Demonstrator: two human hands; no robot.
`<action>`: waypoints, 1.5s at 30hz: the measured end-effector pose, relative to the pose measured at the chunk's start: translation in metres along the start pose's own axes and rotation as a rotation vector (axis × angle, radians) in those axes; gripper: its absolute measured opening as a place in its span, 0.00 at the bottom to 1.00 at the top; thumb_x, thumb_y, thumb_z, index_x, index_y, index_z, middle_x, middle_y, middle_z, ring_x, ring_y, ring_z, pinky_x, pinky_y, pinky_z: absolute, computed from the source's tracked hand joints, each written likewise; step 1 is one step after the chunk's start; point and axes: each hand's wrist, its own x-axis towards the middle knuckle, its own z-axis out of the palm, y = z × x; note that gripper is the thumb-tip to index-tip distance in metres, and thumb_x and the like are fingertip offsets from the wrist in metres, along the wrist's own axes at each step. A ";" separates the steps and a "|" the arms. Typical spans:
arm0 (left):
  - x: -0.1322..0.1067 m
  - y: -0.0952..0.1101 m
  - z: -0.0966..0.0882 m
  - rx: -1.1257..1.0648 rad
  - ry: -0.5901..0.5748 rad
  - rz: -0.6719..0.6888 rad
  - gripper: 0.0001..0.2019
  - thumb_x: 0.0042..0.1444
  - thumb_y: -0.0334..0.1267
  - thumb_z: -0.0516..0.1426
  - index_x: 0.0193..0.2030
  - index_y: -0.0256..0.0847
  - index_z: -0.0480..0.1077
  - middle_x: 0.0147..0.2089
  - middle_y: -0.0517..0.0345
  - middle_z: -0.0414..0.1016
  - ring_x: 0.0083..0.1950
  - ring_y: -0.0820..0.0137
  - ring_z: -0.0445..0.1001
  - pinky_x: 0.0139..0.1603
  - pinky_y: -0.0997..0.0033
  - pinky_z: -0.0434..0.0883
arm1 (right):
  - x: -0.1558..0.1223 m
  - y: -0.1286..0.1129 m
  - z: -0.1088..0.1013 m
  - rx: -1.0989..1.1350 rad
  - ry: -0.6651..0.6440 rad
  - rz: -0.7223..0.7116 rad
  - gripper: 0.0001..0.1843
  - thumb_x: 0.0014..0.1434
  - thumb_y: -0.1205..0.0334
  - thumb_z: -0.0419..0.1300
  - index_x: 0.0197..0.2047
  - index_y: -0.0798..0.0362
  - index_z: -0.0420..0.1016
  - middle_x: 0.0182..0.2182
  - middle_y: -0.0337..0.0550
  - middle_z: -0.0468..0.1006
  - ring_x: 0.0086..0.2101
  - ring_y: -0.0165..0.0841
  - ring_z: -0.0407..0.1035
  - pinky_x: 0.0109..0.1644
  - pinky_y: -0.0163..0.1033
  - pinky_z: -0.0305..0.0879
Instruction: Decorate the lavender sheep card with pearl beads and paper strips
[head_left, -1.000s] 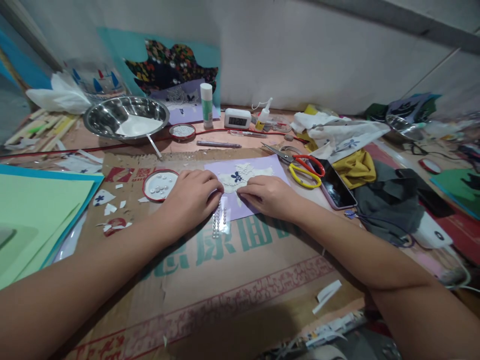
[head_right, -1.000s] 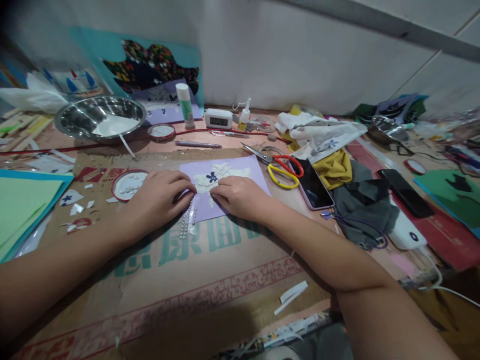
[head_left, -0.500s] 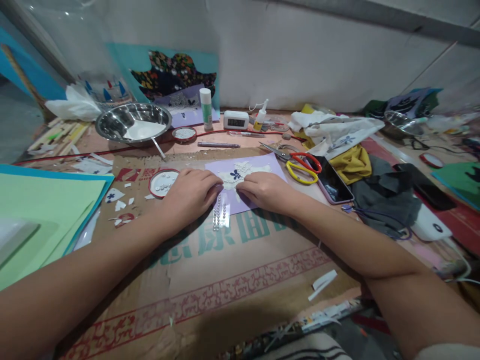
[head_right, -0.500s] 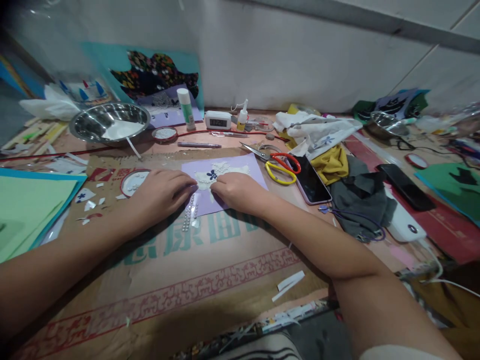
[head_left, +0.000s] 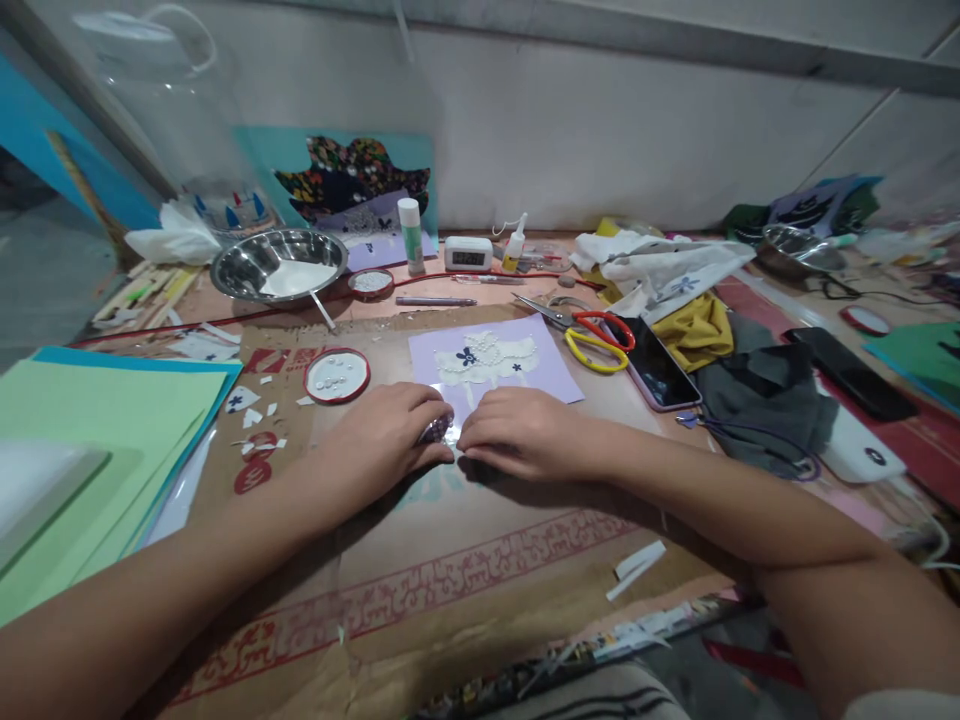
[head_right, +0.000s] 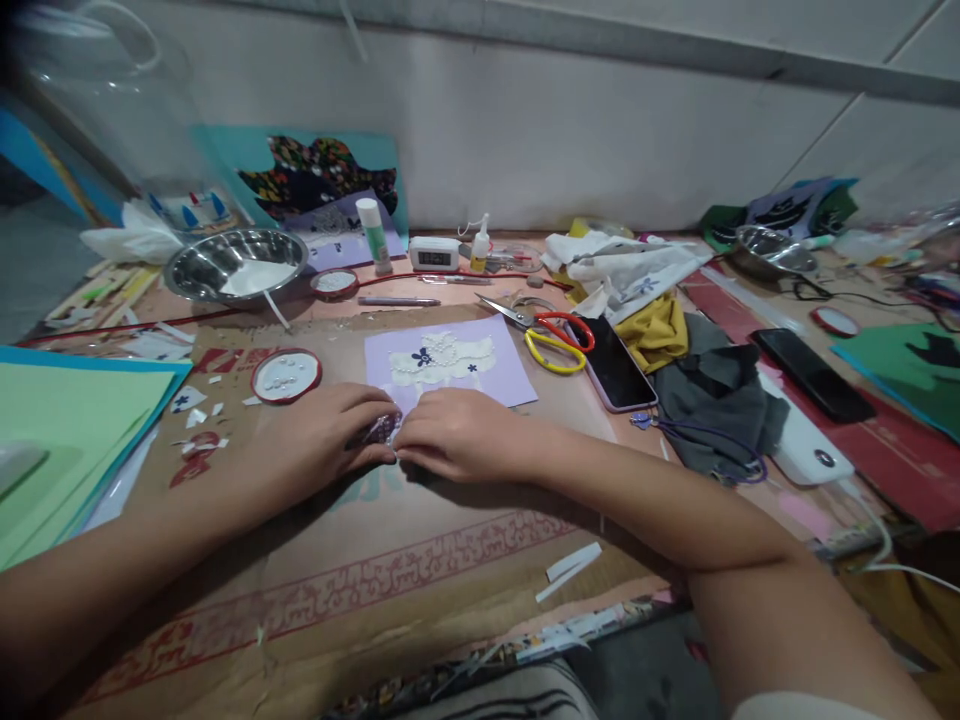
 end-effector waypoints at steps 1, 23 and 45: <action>0.002 0.001 0.001 0.004 0.008 -0.016 0.19 0.61 0.50 0.61 0.50 0.37 0.74 0.50 0.43 0.78 0.49 0.53 0.77 0.49 0.54 0.72 | -0.002 0.001 0.005 -0.017 0.030 -0.025 0.14 0.71 0.63 0.51 0.43 0.57 0.78 0.38 0.49 0.82 0.40 0.35 0.73 0.46 0.41 0.68; 0.009 0.019 -0.010 0.097 -0.144 -0.011 0.06 0.64 0.27 0.54 0.38 0.38 0.71 0.38 0.51 0.74 0.39 0.60 0.71 0.42 0.57 0.68 | -0.011 0.006 0.025 -0.133 0.161 -0.093 0.11 0.68 0.65 0.54 0.38 0.56 0.77 0.31 0.45 0.81 0.34 0.34 0.71 0.41 0.40 0.67; 0.013 -0.002 0.003 0.107 0.039 -0.041 0.09 0.67 0.36 0.53 0.41 0.37 0.74 0.38 0.50 0.79 0.38 0.60 0.76 0.41 0.62 0.69 | -0.012 0.004 0.024 -0.162 0.158 -0.100 0.10 0.68 0.66 0.55 0.37 0.57 0.77 0.31 0.46 0.81 0.34 0.34 0.71 0.41 0.40 0.67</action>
